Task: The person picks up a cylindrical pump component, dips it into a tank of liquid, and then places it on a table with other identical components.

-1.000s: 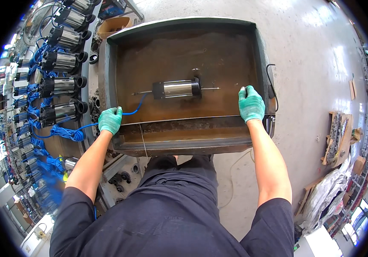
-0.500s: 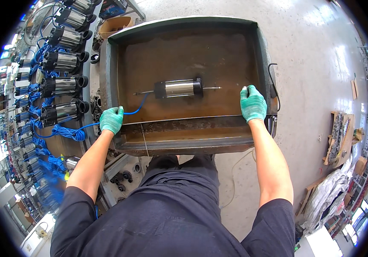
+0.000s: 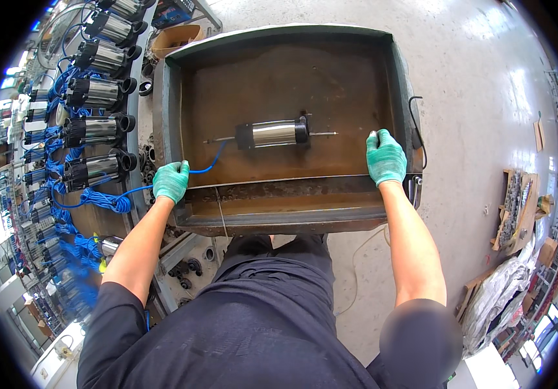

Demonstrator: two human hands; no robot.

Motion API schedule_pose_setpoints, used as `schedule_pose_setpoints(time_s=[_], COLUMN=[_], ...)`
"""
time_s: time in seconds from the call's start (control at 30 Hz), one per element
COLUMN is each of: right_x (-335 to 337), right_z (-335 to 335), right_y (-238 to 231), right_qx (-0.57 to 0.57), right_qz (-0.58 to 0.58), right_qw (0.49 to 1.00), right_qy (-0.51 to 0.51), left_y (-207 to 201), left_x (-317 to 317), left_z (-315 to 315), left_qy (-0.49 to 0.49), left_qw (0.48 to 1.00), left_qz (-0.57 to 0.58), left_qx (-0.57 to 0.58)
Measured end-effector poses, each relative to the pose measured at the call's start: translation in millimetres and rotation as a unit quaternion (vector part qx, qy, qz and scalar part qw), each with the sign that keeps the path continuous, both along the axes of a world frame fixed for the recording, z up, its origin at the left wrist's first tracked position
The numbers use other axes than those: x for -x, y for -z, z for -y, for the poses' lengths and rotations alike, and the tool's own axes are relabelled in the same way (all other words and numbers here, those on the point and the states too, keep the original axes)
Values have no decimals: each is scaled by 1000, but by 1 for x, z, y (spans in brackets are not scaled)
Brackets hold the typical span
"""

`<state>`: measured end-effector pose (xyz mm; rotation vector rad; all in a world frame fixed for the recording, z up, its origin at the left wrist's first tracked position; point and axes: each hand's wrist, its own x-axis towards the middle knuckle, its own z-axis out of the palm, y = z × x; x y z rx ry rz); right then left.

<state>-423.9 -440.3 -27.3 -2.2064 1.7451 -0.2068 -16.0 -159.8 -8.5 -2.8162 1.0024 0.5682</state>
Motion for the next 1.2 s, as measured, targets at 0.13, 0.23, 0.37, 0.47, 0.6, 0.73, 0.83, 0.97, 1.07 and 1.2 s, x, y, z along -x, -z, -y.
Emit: schedule_pose_setpoints(time_s=[0.13,0.23,0.37,0.47,0.6,0.73,0.83,0.97,1.07,1.2], right_x=[1,1,2,2,2,1,2,2,3,4], right_z=[1,1,1,1,0,0,0,0,1,1], right_y=[1,1,2,3,2,0,1,2,4,5], right_qx=[3,2,7,8,2,-2,7,9,5,13], right_qz=[2,2,4,6,7,4,12,15,14,18], right_qw=[1000,1000,1000,1000,1000,1000,1000,1000,1000,1000], right_qy=[0,-1,-2,-3,1,3,0,-2,-1,-4], left_y=[0,3,3,0,2,-1,-1,-3,-2,-1], left_x=[0,0,0,1,1,1,0,2,1,2], left_z=[1,-1,-1,0,-2,1,1,2,1,1], left_qy=[1,9,11,6,7,-3,-2,0,2,-1], left_qw=[1000,1000,1000,1000,1000,1000,1000,1000,1000,1000], left_qz=[0,7,10,3,6,-2,-6,-5,0,0], left_qx=[-2,17,19,16,22,-3,-7,-4,-3,-8])
